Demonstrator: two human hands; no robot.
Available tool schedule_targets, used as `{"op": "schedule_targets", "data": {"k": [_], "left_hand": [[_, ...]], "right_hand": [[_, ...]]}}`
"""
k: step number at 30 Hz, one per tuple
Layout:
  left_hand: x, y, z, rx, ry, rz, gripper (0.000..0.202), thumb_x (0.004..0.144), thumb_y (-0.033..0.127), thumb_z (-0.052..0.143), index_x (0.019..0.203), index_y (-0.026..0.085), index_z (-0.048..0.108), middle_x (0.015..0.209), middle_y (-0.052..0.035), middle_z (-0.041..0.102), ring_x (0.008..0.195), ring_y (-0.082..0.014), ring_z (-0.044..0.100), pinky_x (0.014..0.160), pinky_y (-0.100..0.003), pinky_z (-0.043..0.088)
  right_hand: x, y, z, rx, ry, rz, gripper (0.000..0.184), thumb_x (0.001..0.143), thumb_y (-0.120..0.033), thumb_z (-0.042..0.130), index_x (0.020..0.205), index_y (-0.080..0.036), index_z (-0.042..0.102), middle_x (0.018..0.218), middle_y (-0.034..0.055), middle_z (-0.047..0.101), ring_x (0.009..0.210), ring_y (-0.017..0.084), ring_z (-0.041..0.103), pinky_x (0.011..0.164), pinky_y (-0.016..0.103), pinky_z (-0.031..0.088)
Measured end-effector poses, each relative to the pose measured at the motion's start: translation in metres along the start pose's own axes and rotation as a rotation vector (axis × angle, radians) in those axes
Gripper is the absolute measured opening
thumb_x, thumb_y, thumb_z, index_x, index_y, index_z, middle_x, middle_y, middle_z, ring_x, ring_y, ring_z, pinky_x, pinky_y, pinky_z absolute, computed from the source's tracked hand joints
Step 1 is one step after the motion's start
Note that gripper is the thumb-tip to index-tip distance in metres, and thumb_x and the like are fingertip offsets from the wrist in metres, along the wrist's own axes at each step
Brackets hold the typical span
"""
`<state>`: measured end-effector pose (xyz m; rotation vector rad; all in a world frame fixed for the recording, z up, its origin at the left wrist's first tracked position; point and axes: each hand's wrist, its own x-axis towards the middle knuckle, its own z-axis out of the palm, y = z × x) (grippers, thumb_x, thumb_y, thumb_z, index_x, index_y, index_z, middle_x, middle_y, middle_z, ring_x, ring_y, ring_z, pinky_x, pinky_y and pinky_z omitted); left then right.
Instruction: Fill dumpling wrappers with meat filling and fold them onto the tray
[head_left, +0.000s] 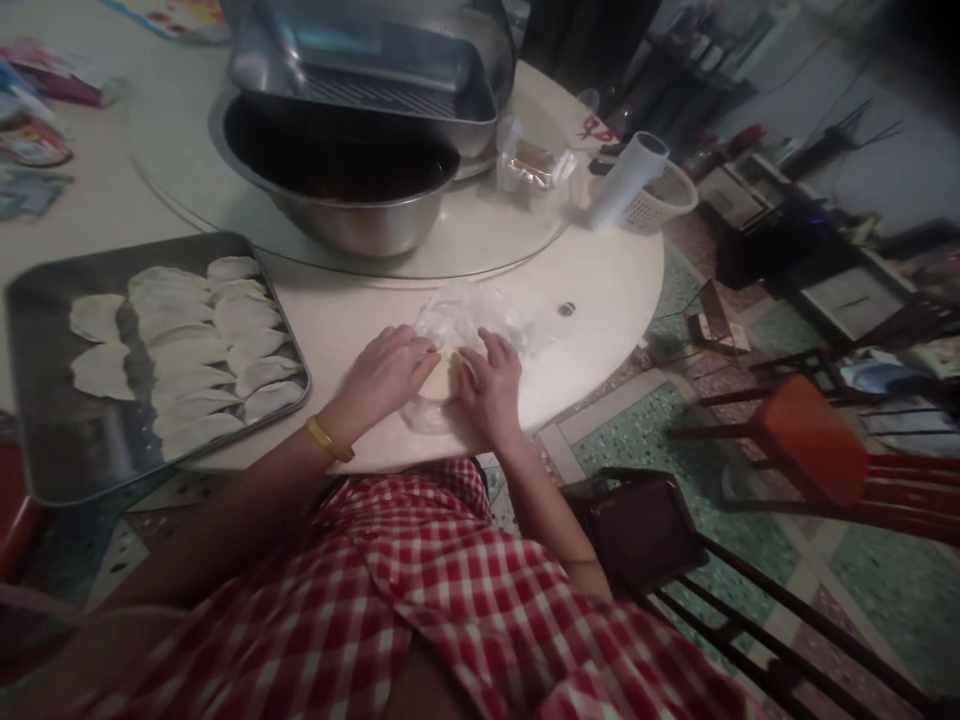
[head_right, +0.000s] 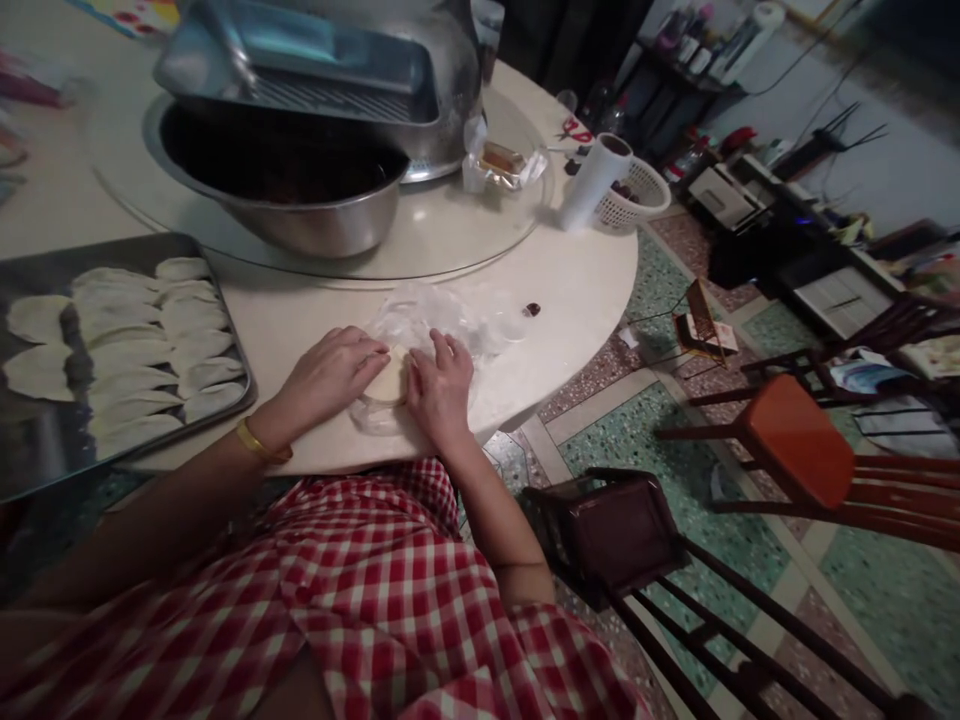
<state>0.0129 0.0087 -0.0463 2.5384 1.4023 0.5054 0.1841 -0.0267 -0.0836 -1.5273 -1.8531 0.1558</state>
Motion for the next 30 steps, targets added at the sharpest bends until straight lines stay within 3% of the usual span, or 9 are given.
{"op": "schedule_targets", "data": {"k": [6, 11, 20, 25, 30], "left_hand": [[0.007, -0.002, 0.004, -0.132, -0.009, -0.027, 0.034, 0.094, 0.03, 0.04, 0.109, 0.014, 0.067, 0.097, -0.0104, 0.066, 0.096, -0.0235, 0.06, 0.09, -0.038, 0.048], [0.005, -0.004, 0.006, -0.18, 0.022, -0.046, 0.032, 0.093, 0.03, 0.043, 0.109, 0.017, 0.068, 0.098, -0.0089, 0.066, 0.098, -0.0242, 0.059, 0.092, -0.04, 0.047], [0.002, 0.005, 0.001, -0.082, 0.099, 0.055, 0.019, 0.093, 0.027, 0.048, 0.093, 0.017, 0.064, 0.094, -0.0075, 0.066, 0.092, -0.0232, 0.056, 0.088, -0.039, 0.044], [-0.003, 0.009, -0.001, -0.025, 0.109, 0.061, 0.014, 0.093, 0.028, 0.051, 0.088, 0.018, 0.06, 0.095, -0.0065, 0.065, 0.092, -0.0237, 0.054, 0.083, -0.038, 0.041], [-0.008, 0.01, -0.001, 0.034, 0.11, 0.062, 0.016, 0.094, 0.029, 0.048, 0.089, 0.018, 0.058, 0.09, -0.0062, 0.067, 0.087, -0.024, 0.056, 0.076, -0.038, 0.038]], "right_hand": [[0.011, -0.002, 0.007, -0.044, -0.059, -0.001, 0.024, 0.091, -0.026, 0.05, 0.106, -0.02, 0.067, 0.138, 0.0121, 0.054, 0.132, 0.03, 0.041, 0.109, 0.053, 0.034], [0.008, 0.0, 0.008, -0.028, -0.007, -0.03, 0.021, 0.09, -0.023, 0.051, 0.103, -0.02, 0.068, 0.133, 0.0115, 0.057, 0.129, 0.028, 0.042, 0.109, 0.049, 0.036], [0.008, 0.003, 0.012, -0.008, 0.029, -0.064, 0.024, 0.089, -0.027, 0.055, 0.11, -0.022, 0.066, 0.131, 0.0105, 0.057, 0.126, 0.026, 0.044, 0.108, 0.049, 0.039], [0.007, 0.005, 0.011, 0.007, 0.116, -0.141, 0.018, 0.089, -0.026, 0.055, 0.101, -0.022, 0.067, 0.126, 0.0086, 0.06, 0.122, 0.025, 0.047, 0.106, 0.048, 0.042], [0.005, 0.005, 0.007, 0.02, 0.129, -0.128, 0.015, 0.09, -0.027, 0.054, 0.097, -0.023, 0.066, 0.125, 0.0082, 0.061, 0.12, 0.024, 0.049, 0.104, 0.048, 0.043]]}}
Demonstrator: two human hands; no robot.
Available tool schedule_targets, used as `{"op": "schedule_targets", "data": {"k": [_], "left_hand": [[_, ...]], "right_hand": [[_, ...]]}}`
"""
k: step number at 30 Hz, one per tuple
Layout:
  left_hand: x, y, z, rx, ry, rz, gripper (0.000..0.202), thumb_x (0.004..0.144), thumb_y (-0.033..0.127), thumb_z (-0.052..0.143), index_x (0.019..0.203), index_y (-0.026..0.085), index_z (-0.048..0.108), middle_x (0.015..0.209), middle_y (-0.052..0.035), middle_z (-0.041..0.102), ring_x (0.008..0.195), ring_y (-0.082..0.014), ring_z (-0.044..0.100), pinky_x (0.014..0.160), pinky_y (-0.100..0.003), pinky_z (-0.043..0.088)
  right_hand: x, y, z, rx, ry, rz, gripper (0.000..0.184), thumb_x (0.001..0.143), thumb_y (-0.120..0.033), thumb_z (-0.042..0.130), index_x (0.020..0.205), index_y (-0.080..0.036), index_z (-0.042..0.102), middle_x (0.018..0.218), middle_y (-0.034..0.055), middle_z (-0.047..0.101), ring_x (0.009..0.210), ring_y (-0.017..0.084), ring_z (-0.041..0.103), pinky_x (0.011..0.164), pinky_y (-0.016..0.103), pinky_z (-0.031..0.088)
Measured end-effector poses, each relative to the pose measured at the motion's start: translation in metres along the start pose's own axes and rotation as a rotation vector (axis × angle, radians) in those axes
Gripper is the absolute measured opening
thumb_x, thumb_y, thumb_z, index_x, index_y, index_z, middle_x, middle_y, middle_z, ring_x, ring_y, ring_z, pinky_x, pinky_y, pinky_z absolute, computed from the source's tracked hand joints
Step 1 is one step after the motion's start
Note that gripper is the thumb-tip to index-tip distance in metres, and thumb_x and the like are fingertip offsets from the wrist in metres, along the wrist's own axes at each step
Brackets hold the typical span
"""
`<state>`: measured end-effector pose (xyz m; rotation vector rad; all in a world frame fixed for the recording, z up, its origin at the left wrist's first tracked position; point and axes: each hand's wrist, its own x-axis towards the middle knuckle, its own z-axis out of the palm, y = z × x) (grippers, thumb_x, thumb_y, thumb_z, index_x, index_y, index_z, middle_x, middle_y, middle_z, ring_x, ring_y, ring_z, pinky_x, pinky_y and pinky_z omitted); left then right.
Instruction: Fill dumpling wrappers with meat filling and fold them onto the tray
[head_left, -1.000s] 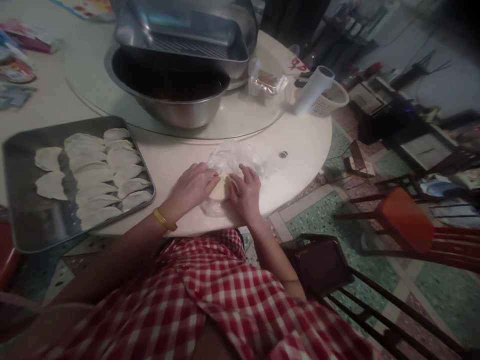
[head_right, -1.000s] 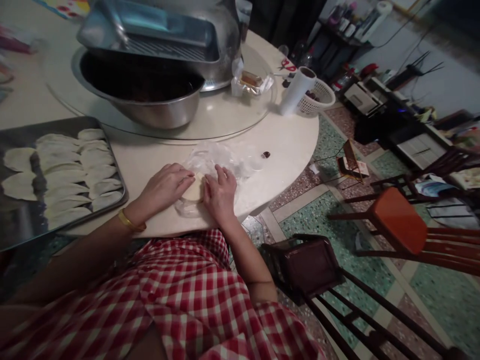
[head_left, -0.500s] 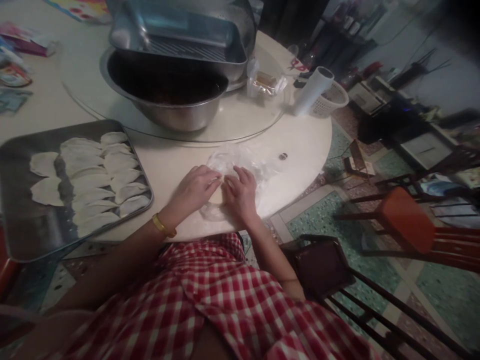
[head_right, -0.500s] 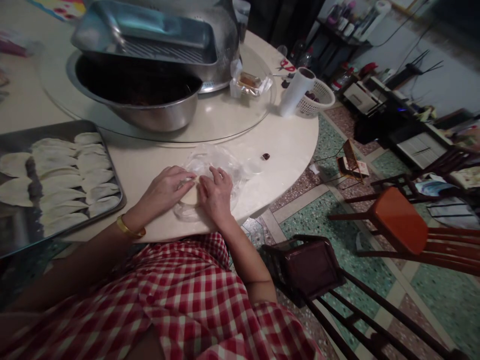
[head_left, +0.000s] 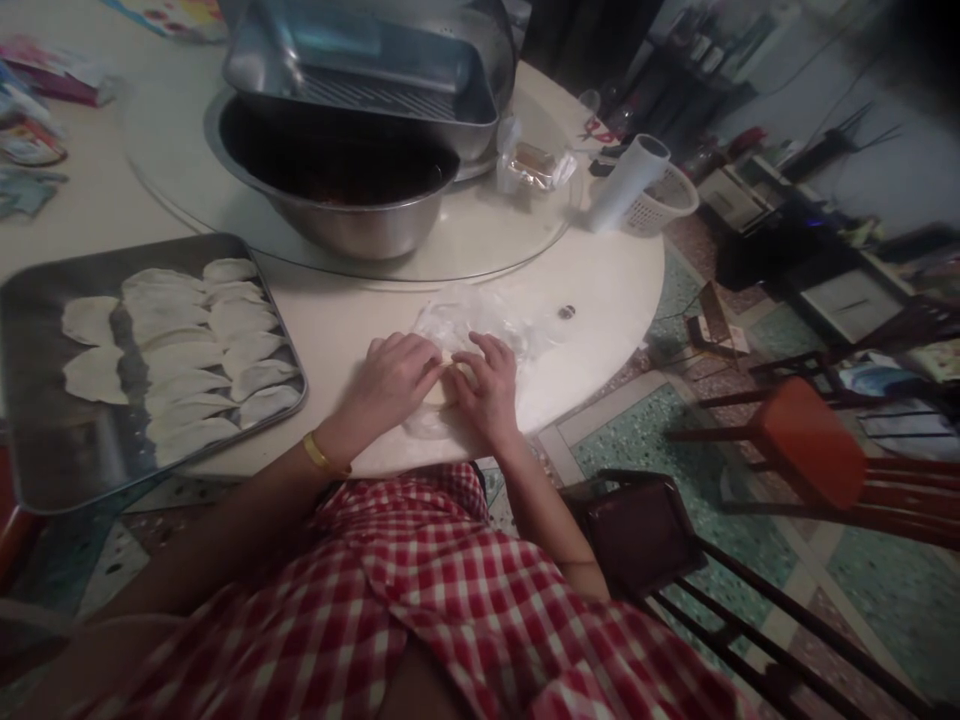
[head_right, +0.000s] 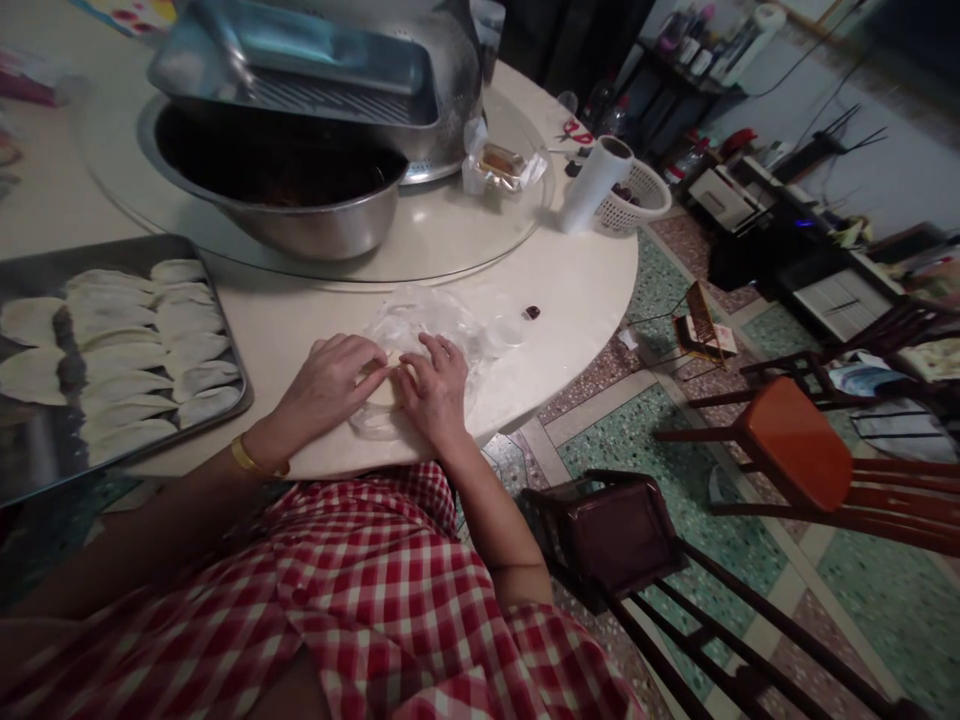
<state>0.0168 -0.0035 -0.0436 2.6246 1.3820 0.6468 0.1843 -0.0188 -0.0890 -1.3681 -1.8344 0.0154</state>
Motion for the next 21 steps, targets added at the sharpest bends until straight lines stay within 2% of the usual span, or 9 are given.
{"op": "schedule_targets", "data": {"k": [9, 14, 21], "left_hand": [[0.0013, -0.0008, 0.0002, 0.014, 0.006, -0.022, 0.017, 0.095, 0.029, 0.047, 0.09, 0.019, 0.061, 0.087, -0.0053, 0.069, 0.085, -0.0241, 0.058, 0.076, -0.039, 0.036], [0.0015, -0.0014, 0.0027, -0.004, 0.032, -0.016, 0.019, 0.095, 0.028, 0.048, 0.1, 0.02, 0.064, 0.097, -0.0063, 0.069, 0.093, -0.0246, 0.057, 0.078, -0.039, 0.038], [0.0043, -0.0037, 0.0032, 0.043, 0.007, 0.007, 0.018, 0.093, 0.026, 0.048, 0.095, 0.02, 0.065, 0.098, -0.0079, 0.064, 0.093, -0.0256, 0.053, 0.076, -0.039, 0.038]], "right_hand": [[-0.0002, 0.0005, 0.0002, 0.005, 0.025, -0.05, 0.014, 0.09, -0.024, 0.054, 0.093, -0.024, 0.067, 0.124, 0.0073, 0.061, 0.118, 0.024, 0.049, 0.104, 0.048, 0.043], [-0.001, 0.0003, 0.0016, 0.016, 0.017, -0.045, 0.014, 0.09, -0.024, 0.053, 0.091, -0.023, 0.067, 0.124, 0.0084, 0.061, 0.119, 0.024, 0.048, 0.104, 0.048, 0.043], [-0.0006, -0.001, 0.0025, 0.015, -0.009, -0.061, 0.014, 0.09, -0.024, 0.054, 0.092, -0.022, 0.067, 0.126, 0.0088, 0.061, 0.12, 0.023, 0.047, 0.104, 0.046, 0.042]]}}
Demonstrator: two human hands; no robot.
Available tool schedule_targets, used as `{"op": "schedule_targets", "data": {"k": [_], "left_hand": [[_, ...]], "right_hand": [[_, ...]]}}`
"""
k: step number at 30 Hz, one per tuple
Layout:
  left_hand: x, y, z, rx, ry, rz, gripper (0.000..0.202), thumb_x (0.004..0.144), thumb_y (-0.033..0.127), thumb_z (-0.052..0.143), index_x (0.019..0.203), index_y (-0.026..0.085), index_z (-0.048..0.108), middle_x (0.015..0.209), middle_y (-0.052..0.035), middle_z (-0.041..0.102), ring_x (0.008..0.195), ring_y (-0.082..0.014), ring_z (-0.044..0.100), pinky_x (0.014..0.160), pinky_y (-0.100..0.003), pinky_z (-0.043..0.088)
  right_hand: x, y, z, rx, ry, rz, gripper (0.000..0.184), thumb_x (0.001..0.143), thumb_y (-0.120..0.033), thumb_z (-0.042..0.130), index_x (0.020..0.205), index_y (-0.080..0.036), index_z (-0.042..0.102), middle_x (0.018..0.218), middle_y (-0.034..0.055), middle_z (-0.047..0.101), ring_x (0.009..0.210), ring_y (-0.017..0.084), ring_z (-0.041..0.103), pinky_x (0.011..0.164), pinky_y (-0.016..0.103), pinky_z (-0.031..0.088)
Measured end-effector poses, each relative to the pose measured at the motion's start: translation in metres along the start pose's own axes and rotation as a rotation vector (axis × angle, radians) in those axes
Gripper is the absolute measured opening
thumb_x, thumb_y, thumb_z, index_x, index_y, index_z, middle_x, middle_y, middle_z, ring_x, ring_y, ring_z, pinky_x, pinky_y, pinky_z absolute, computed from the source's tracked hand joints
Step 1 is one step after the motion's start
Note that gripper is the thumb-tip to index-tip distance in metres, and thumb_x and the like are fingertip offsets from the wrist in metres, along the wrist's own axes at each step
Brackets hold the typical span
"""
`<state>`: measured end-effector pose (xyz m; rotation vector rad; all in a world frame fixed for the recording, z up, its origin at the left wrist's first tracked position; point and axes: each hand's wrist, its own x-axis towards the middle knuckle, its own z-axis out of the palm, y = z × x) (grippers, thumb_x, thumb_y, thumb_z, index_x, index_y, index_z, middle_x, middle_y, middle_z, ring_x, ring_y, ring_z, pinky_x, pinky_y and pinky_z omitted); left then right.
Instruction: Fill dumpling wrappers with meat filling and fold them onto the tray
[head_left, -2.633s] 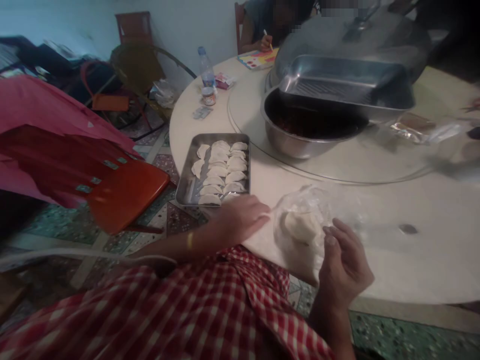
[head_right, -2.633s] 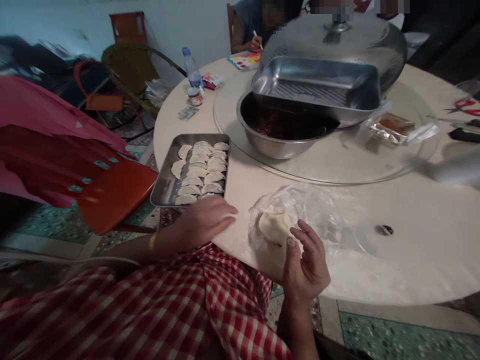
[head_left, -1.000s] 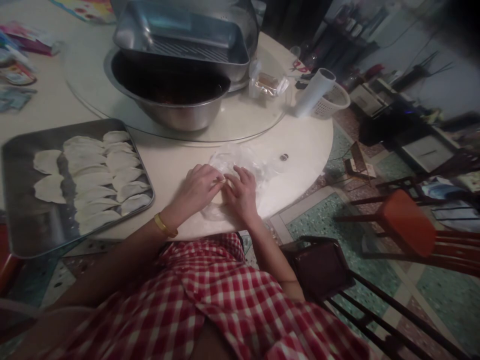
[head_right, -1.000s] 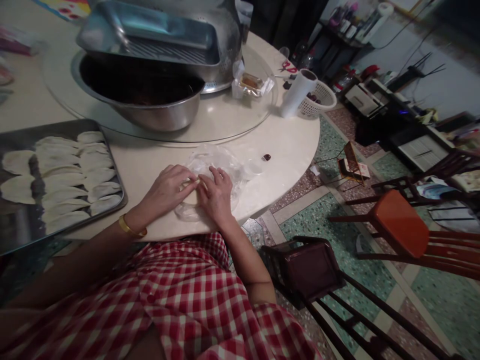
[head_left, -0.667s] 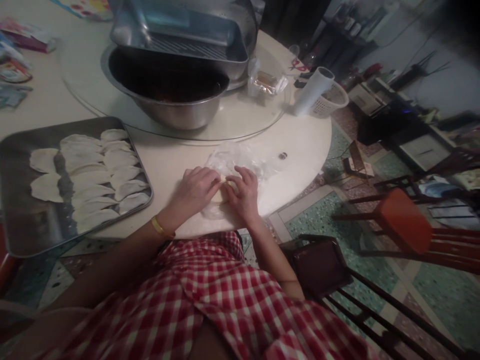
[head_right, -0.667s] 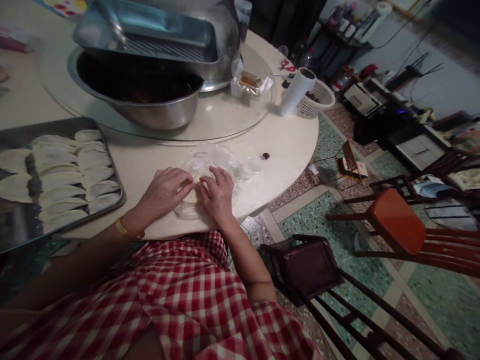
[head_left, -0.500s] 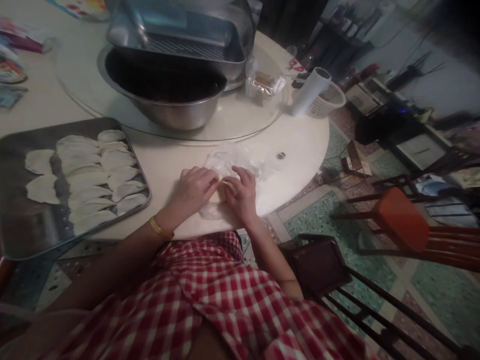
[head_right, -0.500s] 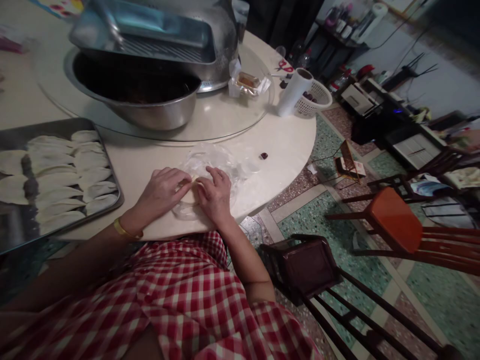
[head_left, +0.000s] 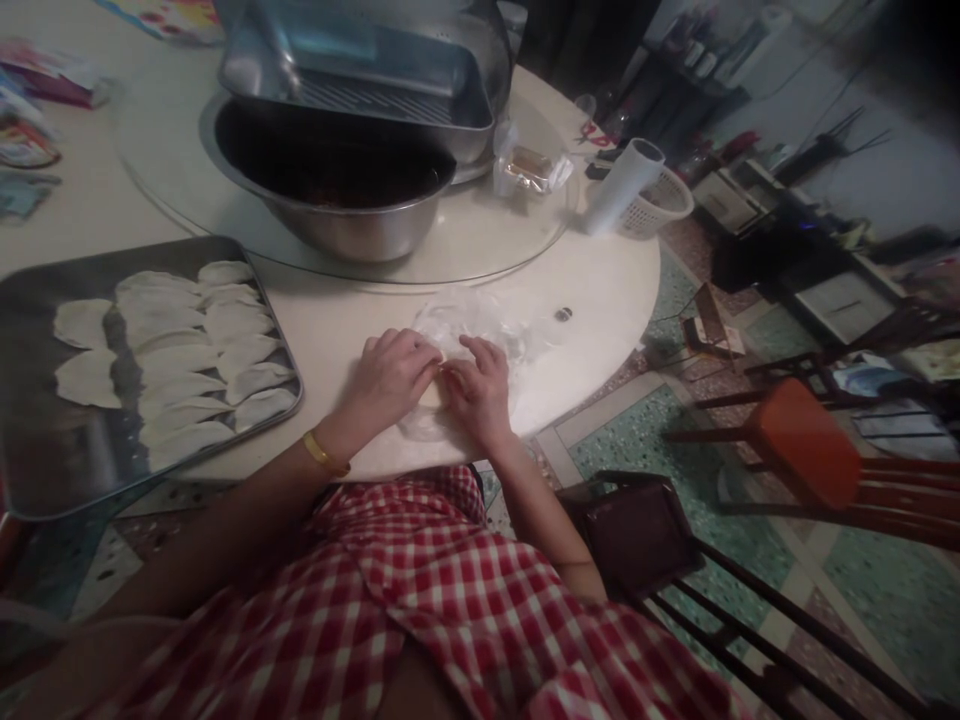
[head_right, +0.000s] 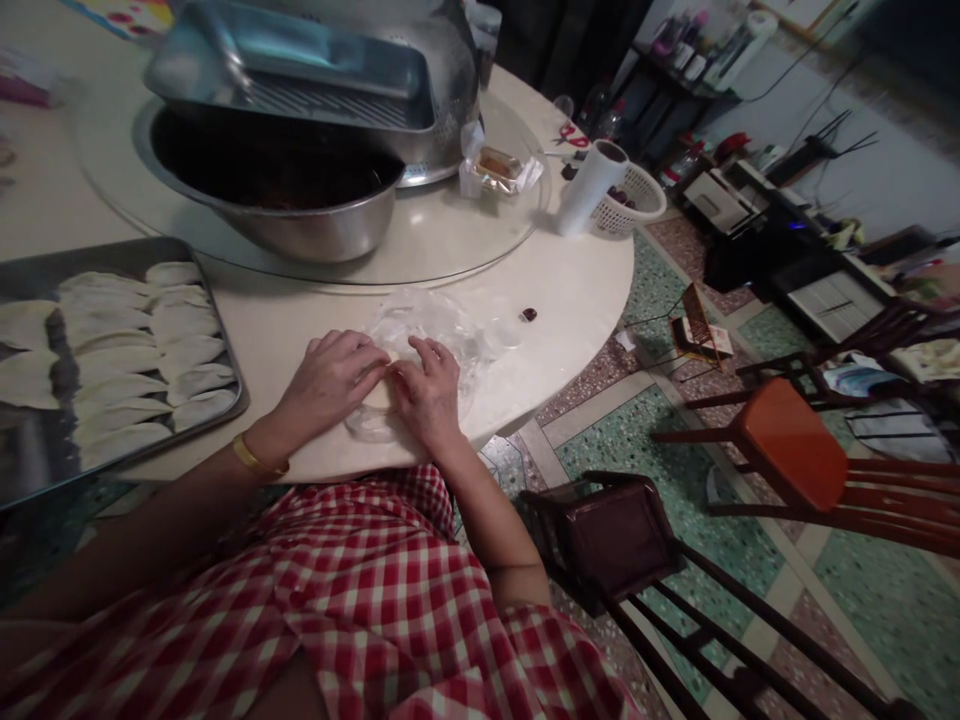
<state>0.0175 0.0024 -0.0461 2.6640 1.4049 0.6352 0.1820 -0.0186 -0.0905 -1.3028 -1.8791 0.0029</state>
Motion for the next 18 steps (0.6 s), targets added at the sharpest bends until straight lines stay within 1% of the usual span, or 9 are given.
{"op": "schedule_targets", "data": {"k": [4, 5, 7, 10, 13, 15, 18], "left_hand": [[-0.002, -0.001, -0.002, 0.027, -0.015, 0.018, 0.02, 0.094, 0.027, 0.046, 0.093, 0.02, 0.065, 0.095, -0.0095, 0.063, 0.092, -0.0265, 0.052, 0.076, -0.04, 0.039], [-0.004, 0.0, -0.003, 0.023, -0.013, 0.031, 0.021, 0.094, 0.027, 0.046, 0.094, 0.02, 0.065, 0.096, -0.0097, 0.063, 0.092, -0.0267, 0.052, 0.076, -0.04, 0.039], [-0.009, 0.0, -0.006, 0.002, -0.005, 0.051, 0.023, 0.095, 0.027, 0.044, 0.094, 0.019, 0.066, 0.098, -0.0105, 0.064, 0.093, -0.0271, 0.052, 0.076, -0.041, 0.039], [-0.017, -0.003, -0.008, -0.062, -0.008, 0.063, 0.025, 0.094, 0.027, 0.044, 0.103, 0.018, 0.066, 0.104, -0.0118, 0.065, 0.098, -0.028, 0.053, 0.08, -0.042, 0.041], [-0.021, -0.008, -0.009, -0.116, -0.04, 0.068, 0.03, 0.092, 0.026, 0.047, 0.116, 0.02, 0.065, 0.113, -0.0126, 0.063, 0.105, -0.0291, 0.053, 0.086, -0.044, 0.042], [-0.02, -0.011, -0.009, -0.123, -0.065, 0.084, 0.032, 0.091, 0.026, 0.047, 0.117, 0.022, 0.066, 0.119, -0.0138, 0.06, 0.109, -0.0306, 0.052, 0.089, -0.046, 0.042], [-0.018, -0.011, -0.011, -0.129, -0.088, 0.127, 0.033, 0.09, 0.023, 0.047, 0.114, 0.021, 0.068, 0.131, -0.0166, 0.054, 0.116, -0.033, 0.05, 0.093, -0.05, 0.041]], "right_hand": [[0.003, 0.0, -0.003, -0.018, -0.089, 0.038, 0.018, 0.089, -0.022, 0.054, 0.103, -0.022, 0.066, 0.129, 0.0097, 0.059, 0.122, 0.024, 0.046, 0.107, 0.047, 0.039], [0.004, 0.0, -0.004, -0.024, -0.115, 0.047, 0.019, 0.089, -0.023, 0.054, 0.105, -0.022, 0.066, 0.131, 0.0099, 0.058, 0.123, 0.024, 0.045, 0.107, 0.048, 0.039], [0.005, -0.002, -0.007, -0.027, -0.139, 0.037, 0.017, 0.089, -0.024, 0.056, 0.102, -0.023, 0.067, 0.131, 0.0095, 0.058, 0.124, 0.025, 0.045, 0.106, 0.049, 0.039], [0.001, -0.005, -0.011, -0.036, -0.11, -0.041, 0.014, 0.089, -0.025, 0.057, 0.094, -0.025, 0.07, 0.124, 0.007, 0.062, 0.118, 0.024, 0.049, 0.102, 0.047, 0.043], [-0.007, -0.008, -0.013, -0.059, -0.058, -0.141, 0.014, 0.089, -0.025, 0.057, 0.091, -0.027, 0.071, 0.118, 0.0056, 0.064, 0.113, 0.022, 0.052, 0.099, 0.044, 0.046], [-0.011, -0.008, -0.014, -0.068, -0.048, -0.17, 0.015, 0.09, -0.026, 0.057, 0.09, -0.028, 0.072, 0.114, 0.0053, 0.065, 0.111, 0.022, 0.053, 0.098, 0.042, 0.047], [-0.015, -0.008, -0.014, -0.103, -0.075, -0.153, 0.017, 0.09, -0.028, 0.056, 0.091, -0.029, 0.072, 0.109, 0.0049, 0.067, 0.108, 0.021, 0.054, 0.098, 0.041, 0.047]]}}
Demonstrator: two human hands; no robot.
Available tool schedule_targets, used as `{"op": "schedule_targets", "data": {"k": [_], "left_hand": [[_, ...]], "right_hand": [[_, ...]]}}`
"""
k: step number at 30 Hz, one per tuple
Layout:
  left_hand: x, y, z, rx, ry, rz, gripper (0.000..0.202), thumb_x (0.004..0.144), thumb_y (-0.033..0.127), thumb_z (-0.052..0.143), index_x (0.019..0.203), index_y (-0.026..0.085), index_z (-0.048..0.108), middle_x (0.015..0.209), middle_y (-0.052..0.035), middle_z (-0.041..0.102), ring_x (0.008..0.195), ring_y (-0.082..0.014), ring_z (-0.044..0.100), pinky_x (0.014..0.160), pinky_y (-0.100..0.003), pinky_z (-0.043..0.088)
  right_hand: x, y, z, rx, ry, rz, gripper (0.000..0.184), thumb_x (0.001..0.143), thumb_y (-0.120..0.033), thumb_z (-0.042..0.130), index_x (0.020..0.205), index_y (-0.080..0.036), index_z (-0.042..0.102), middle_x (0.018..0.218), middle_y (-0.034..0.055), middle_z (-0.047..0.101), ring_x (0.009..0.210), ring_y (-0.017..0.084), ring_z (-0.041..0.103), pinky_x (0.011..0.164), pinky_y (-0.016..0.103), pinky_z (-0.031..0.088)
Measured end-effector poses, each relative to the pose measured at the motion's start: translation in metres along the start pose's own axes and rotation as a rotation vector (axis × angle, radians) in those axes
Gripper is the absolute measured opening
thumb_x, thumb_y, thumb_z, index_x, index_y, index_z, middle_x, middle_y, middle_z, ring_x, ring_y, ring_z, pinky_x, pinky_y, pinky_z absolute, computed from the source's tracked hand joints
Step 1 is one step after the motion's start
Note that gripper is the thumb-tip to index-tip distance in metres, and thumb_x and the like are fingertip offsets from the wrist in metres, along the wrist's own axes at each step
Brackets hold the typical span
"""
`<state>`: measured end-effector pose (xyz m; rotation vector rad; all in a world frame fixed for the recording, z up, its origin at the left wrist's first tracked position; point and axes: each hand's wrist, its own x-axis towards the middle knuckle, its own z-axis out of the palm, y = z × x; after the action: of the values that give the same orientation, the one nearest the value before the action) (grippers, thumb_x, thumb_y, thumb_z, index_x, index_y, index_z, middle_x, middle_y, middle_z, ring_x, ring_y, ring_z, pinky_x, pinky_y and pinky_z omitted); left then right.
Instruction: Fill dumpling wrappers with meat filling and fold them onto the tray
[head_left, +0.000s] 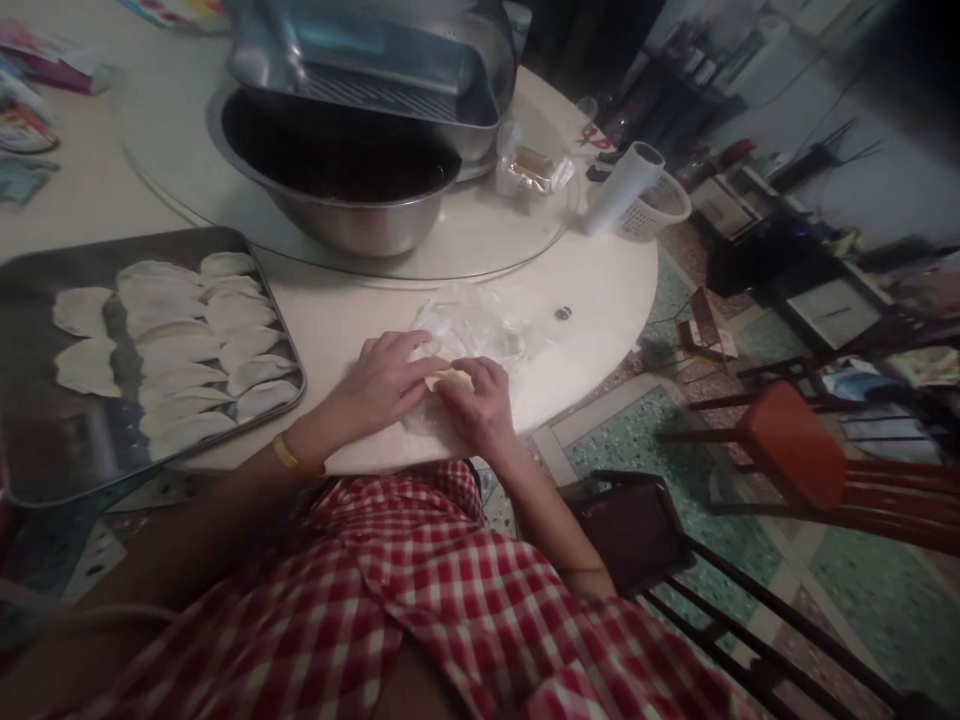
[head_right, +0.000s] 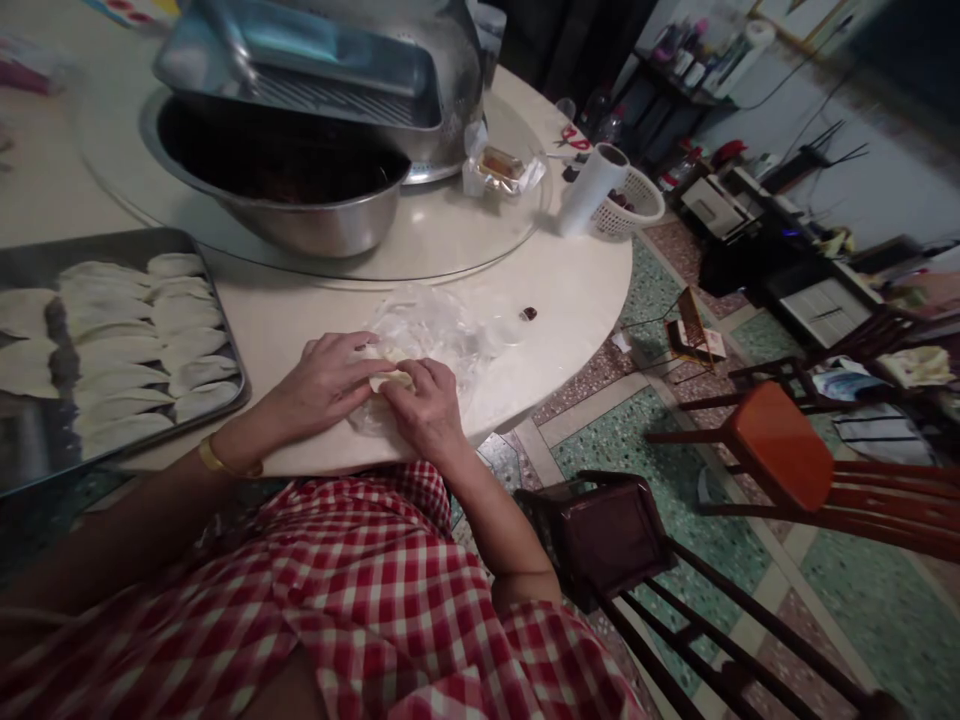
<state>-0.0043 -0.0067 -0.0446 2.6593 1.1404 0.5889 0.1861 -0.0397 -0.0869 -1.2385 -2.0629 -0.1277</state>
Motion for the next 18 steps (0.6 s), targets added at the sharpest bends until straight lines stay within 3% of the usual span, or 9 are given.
{"op": "schedule_targets", "data": {"k": [5, 9, 11, 14, 18], "left_hand": [[0.006, 0.001, -0.007, -0.073, -0.025, -0.018, 0.027, 0.086, 0.023, 0.049, 0.099, 0.022, 0.073, 0.139, -0.0154, 0.052, 0.124, -0.0356, 0.048, 0.096, -0.056, 0.039], [0.008, -0.006, -0.009, -0.068, -0.003, -0.239, 0.033, 0.092, 0.04, 0.045, 0.096, 0.022, 0.072, 0.135, -0.0157, 0.056, 0.119, -0.0376, 0.051, 0.096, -0.062, 0.037], [0.007, -0.008, -0.011, -0.142, 0.024, -0.299, 0.04, 0.095, 0.041, 0.037, 0.1, 0.021, 0.071, 0.134, -0.016, 0.057, 0.124, -0.0355, 0.049, 0.101, -0.062, 0.034], [0.005, -0.008, -0.015, -0.374, 0.027, -0.205, 0.041, 0.096, 0.042, 0.034, 0.108, 0.02, 0.067, 0.132, -0.0135, 0.06, 0.128, -0.0275, 0.048, 0.108, -0.052, 0.034], [0.0, -0.001, -0.019, -0.466, 0.036, -0.171, 0.035, 0.086, 0.048, 0.053, 0.099, 0.019, 0.069, 0.109, -0.0092, 0.071, 0.105, -0.0236, 0.063, 0.097, -0.039, 0.046]], "right_hand": [[0.0, -0.001, 0.001, 0.025, -0.029, 0.055, 0.017, 0.091, -0.028, 0.055, 0.091, -0.029, 0.072, 0.111, 0.0058, 0.066, 0.107, 0.023, 0.054, 0.099, 0.043, 0.045], [0.002, -0.004, -0.004, 0.065, 0.021, 0.001, 0.015, 0.09, -0.027, 0.056, 0.09, -0.027, 0.071, 0.109, 0.0062, 0.066, 0.107, 0.022, 0.053, 0.097, 0.042, 0.045], [0.007, -0.006, -0.01, 0.09, 0.019, 0.0, 0.015, 0.09, -0.027, 0.056, 0.09, -0.026, 0.071, 0.106, 0.0061, 0.067, 0.106, 0.021, 0.054, 0.095, 0.041, 0.046], [0.021, -0.008, -0.021, 0.118, -0.041, 0.028, 0.018, 0.092, -0.029, 0.053, 0.091, -0.025, 0.07, 0.1, 0.0055, 0.068, 0.098, 0.02, 0.056, 0.09, 0.039, 0.047], [0.041, -0.012, -0.036, 0.157, -0.127, 0.056, 0.021, 0.094, -0.029, 0.05, 0.091, -0.023, 0.071, 0.083, 0.004, 0.07, 0.082, 0.018, 0.058, 0.078, 0.034, 0.048]]}}
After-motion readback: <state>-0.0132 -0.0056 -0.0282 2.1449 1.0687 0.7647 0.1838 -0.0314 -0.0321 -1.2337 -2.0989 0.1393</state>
